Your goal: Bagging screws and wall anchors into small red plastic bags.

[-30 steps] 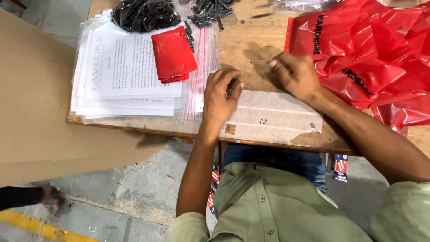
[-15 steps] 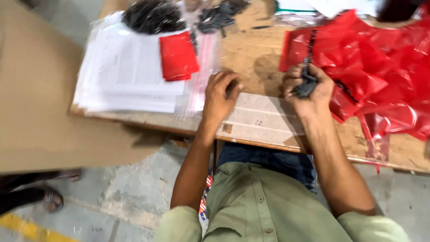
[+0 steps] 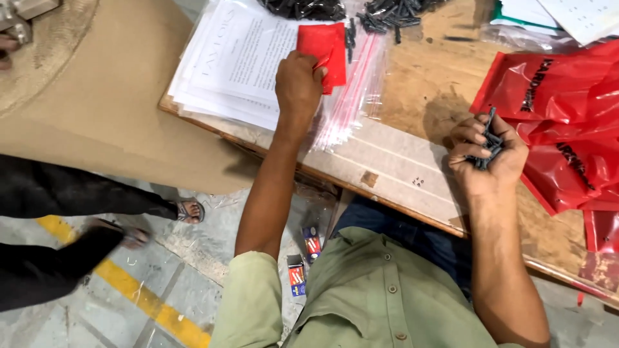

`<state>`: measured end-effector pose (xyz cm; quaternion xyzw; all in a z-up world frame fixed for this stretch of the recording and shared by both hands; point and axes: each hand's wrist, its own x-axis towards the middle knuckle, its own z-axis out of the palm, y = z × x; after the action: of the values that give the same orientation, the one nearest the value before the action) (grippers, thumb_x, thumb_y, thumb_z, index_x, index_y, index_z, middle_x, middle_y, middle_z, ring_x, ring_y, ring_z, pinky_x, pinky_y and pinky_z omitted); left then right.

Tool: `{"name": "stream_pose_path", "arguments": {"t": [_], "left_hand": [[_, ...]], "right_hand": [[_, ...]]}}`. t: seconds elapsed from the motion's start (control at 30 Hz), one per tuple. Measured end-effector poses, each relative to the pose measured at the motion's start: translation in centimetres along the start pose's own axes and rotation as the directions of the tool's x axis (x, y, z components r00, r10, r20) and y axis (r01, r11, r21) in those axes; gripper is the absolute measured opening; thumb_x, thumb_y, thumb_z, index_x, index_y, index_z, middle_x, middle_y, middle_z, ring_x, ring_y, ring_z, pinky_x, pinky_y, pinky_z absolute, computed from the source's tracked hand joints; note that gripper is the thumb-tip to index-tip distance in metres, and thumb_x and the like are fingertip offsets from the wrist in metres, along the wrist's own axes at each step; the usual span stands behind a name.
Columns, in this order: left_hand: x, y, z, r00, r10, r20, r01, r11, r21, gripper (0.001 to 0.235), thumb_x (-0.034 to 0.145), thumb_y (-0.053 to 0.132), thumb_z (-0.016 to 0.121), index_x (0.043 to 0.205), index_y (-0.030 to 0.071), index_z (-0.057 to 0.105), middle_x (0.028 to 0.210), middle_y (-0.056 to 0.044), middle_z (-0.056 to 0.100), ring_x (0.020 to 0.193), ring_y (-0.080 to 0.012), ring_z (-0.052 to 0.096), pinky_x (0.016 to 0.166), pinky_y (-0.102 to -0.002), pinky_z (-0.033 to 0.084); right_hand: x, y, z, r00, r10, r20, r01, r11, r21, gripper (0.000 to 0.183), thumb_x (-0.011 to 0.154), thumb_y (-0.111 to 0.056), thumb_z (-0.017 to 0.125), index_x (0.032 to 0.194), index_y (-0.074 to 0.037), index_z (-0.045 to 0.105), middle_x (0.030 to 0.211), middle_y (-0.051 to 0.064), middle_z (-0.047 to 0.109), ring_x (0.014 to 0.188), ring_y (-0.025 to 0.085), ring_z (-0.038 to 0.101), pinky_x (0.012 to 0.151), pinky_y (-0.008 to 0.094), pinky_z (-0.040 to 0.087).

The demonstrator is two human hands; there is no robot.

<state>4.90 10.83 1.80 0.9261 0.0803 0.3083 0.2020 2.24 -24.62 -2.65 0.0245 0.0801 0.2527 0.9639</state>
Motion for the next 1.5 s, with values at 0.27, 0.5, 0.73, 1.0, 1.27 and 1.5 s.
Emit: {"name": "stream_pose_path", "arguments": {"t": [0.27, 0.5, 0.73, 1.0, 1.27, 1.5], "left_hand": [[0.6, -3.0, 1.4, 0.996, -0.025, -0.083, 0.02, 0.998, -0.067, 0.017, 0.091, 0.015, 0.07, 0.082, 0.0, 0.072, 0.09, -0.02, 0.068, 0.085, -0.0414, 0.068, 0.075, -0.051, 0.054], [0.9, -2.8, 1.2, 0.976, -0.045, -0.214, 0.021, 0.994, -0.109, 0.01, 0.095, 0.011, 0.065, 0.091, 0.001, 0.065, 0.091, -0.017, 0.069, 0.083, -0.0408, 0.069, 0.075, -0.052, 0.054], [1.0, -3.9, -1.0, 0.943, -0.04, -0.33, 0.003, 0.994, -0.112, 0.017, 0.099, 0.005, 0.058, 0.115, 0.008, 0.065, 0.099, -0.01, 0.068, 0.093, -0.0292, 0.071, 0.079, -0.041, 0.059], [0.0, -4.2, -1.8, 0.971, -0.099, -0.217, 0.049, 0.974, -0.222, 0.04, 0.093, 0.014, 0.071, 0.131, 0.007, 0.061, 0.114, -0.012, 0.072, 0.104, -0.0299, 0.072, 0.088, -0.041, 0.058], [-12.8, 6.0, -15.9, 0.624, 0.403, 0.669, -0.184, 0.908, -0.376, 0.058, 0.087, 0.032, 0.078, 0.136, 0.01, 0.057, 0.119, -0.017, 0.07, 0.1, -0.034, 0.07, 0.09, -0.046, 0.056], [-19.2, 5.5, -17.0, -0.214, 0.505, 0.837, 0.168, 0.863, -0.477, 0.054, 0.08, 0.02, 0.075, 0.133, 0.015, 0.062, 0.112, -0.012, 0.077, 0.097, -0.0278, 0.076, 0.083, -0.04, 0.059]], "right_hand": [[-0.1, 0.1, -0.2, 0.999, 0.035, 0.033, -0.033, 0.998, -0.052, 0.015, 0.104, -0.014, 0.058, 0.1, 0.001, 0.058, 0.09, 0.008, 0.051, 0.076, 0.015, 0.052, 0.052, 0.021, 0.044], [-0.3, 0.5, -0.1, 1.0, 0.005, 0.0, -0.005, 0.995, -0.105, 0.014, 0.102, -0.014, 0.058, 0.099, 0.0, 0.058, 0.089, 0.007, 0.052, 0.075, 0.014, 0.051, 0.051, 0.02, 0.044], [0.0, 0.5, -0.5, 1.0, 0.021, 0.015, -0.019, 0.993, -0.115, 0.014, 0.101, -0.013, 0.059, 0.099, 0.0, 0.059, 0.09, 0.008, 0.053, 0.075, 0.014, 0.052, 0.05, 0.02, 0.044], [-0.2, 0.9, -0.3, 0.998, 0.057, 0.027, -0.053, 0.99, -0.127, 0.015, 0.103, -0.014, 0.06, 0.099, 0.0, 0.058, 0.089, 0.007, 0.051, 0.075, 0.015, 0.052, 0.051, 0.02, 0.043], [-0.3, 0.5, -0.9, 0.999, 0.046, 0.014, -0.043, 0.989, -0.142, 0.016, 0.106, -0.015, 0.06, 0.102, 0.0, 0.058, 0.091, 0.008, 0.052, 0.077, 0.015, 0.052, 0.052, 0.021, 0.043], [0.1, 0.3, -1.3, 0.999, 0.037, 0.022, -0.032, 0.984, -0.178, 0.018, 0.107, -0.016, 0.059, 0.098, -0.001, 0.056, 0.092, 0.008, 0.052, 0.078, 0.015, 0.052, 0.053, 0.02, 0.044]]}}
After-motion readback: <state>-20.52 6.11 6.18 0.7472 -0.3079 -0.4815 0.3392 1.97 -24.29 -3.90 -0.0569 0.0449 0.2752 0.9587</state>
